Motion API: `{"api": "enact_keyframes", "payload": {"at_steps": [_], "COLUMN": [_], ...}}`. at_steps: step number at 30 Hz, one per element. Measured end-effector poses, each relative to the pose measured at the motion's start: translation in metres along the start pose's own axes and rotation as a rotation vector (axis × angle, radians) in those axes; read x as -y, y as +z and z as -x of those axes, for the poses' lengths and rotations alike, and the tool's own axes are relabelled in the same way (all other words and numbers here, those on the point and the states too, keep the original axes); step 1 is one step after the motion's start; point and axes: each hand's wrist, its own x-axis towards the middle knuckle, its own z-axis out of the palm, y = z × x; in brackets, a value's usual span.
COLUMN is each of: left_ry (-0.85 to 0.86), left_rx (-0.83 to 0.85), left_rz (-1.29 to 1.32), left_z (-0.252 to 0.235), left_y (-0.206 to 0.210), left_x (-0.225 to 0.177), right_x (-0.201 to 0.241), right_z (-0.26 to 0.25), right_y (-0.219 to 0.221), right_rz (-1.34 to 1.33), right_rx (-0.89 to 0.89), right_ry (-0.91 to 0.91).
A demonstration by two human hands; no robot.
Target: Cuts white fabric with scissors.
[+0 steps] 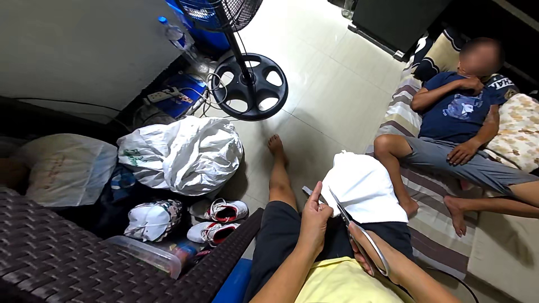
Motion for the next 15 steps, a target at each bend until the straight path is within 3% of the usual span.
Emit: {"api": "enact_keyframes", "payload": {"at_steps": [15], "left_ry": [-0.059], "left_rx": [-0.019], "left_rz": [0.017], "left_z": [0.0014], "left_y": [-0.0056], "left_x": [-0.0041], "right_x": [-0.0045], "right_z": [-0.0048], "right_y": [-0.0009], "right_rz": [0.154], "right_rx": [-0.072], "right_ry": [-0.096]}}
